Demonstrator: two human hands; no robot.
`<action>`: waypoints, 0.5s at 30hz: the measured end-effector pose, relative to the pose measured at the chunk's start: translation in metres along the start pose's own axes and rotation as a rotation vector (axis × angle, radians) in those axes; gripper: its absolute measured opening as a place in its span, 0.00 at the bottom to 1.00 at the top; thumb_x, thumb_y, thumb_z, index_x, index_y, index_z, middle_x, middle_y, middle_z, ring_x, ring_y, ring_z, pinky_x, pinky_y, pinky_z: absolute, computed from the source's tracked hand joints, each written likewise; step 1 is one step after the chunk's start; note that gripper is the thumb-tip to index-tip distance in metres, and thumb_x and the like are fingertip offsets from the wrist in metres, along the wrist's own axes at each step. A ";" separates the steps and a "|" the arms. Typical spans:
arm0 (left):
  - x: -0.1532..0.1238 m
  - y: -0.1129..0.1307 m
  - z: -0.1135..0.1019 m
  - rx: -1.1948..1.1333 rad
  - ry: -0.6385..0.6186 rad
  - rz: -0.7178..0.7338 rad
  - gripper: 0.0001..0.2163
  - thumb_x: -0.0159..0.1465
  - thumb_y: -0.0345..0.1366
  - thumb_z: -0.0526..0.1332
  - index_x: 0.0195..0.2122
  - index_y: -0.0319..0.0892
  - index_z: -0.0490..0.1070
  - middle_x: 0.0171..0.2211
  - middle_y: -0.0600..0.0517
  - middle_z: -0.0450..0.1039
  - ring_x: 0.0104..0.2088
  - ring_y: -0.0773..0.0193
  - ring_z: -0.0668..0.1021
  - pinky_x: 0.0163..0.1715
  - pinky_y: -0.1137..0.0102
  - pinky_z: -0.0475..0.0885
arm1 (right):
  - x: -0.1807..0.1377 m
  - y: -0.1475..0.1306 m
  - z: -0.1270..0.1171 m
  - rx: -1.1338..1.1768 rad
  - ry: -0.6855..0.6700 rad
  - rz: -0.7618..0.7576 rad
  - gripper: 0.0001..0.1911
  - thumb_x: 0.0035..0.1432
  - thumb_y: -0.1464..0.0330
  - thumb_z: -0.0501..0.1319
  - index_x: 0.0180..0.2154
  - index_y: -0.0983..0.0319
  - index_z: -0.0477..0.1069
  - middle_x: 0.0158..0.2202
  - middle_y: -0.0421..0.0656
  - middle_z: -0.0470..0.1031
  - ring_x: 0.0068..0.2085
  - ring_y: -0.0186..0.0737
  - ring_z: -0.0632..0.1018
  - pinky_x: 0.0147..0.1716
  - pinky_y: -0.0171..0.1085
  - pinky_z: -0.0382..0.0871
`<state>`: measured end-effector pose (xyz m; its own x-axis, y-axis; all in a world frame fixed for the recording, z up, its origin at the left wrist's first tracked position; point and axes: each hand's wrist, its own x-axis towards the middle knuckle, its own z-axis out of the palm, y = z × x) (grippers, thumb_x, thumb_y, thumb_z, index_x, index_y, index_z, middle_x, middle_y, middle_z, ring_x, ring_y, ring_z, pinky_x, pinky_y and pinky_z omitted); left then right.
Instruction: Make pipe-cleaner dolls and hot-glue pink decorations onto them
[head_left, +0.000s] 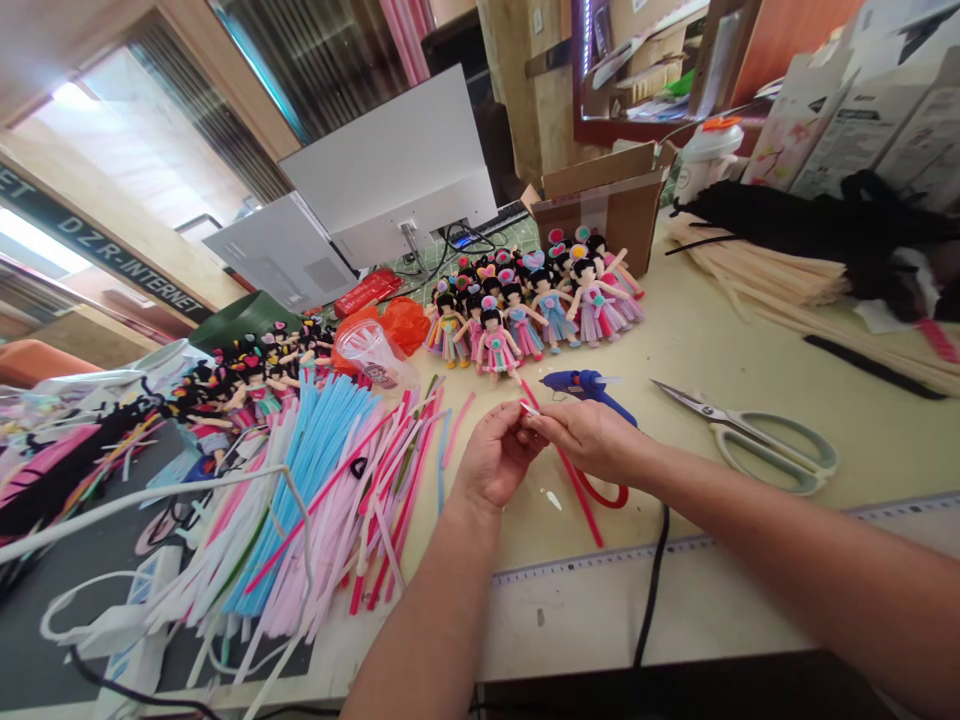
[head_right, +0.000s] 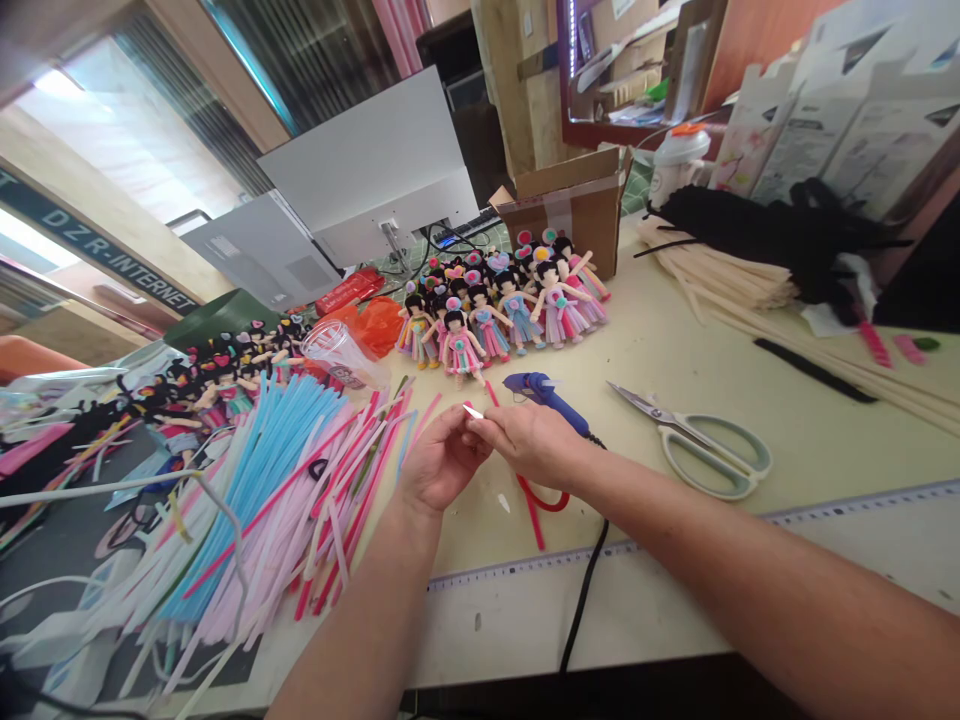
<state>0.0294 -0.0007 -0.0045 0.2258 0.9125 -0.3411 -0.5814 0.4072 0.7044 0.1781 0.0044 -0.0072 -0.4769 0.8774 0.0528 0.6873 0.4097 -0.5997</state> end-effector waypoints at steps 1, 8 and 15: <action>0.000 0.000 0.000 0.000 -0.001 0.001 0.09 0.50 0.32 0.70 0.23 0.38 0.69 0.20 0.58 0.65 0.21 0.76 0.64 0.26 0.77 0.66 | 0.000 0.000 0.000 -0.008 0.001 0.003 0.21 0.69 0.59 0.45 0.35 0.61 0.71 0.35 0.45 0.78 0.36 0.39 0.76 0.35 0.34 0.63; -0.001 0.001 0.002 0.015 0.009 0.001 0.09 0.51 0.32 0.69 0.23 0.38 0.69 0.20 0.58 0.64 0.21 0.76 0.64 0.27 0.77 0.66 | 0.000 -0.001 0.002 -0.020 0.026 0.009 0.22 0.70 0.59 0.44 0.35 0.60 0.73 0.34 0.45 0.78 0.36 0.39 0.77 0.36 0.34 0.65; -0.001 0.001 0.002 0.022 0.000 0.008 0.08 0.53 0.31 0.68 0.23 0.38 0.68 0.20 0.58 0.64 0.21 0.75 0.64 0.27 0.76 0.65 | 0.000 0.001 0.003 -0.002 0.041 -0.011 0.23 0.70 0.58 0.44 0.35 0.60 0.73 0.33 0.45 0.78 0.35 0.40 0.77 0.36 0.35 0.65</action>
<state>0.0301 -0.0013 -0.0022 0.2212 0.9156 -0.3358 -0.5656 0.4009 0.7207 0.1771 0.0044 -0.0098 -0.4613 0.8824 0.0923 0.6833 0.4197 -0.5974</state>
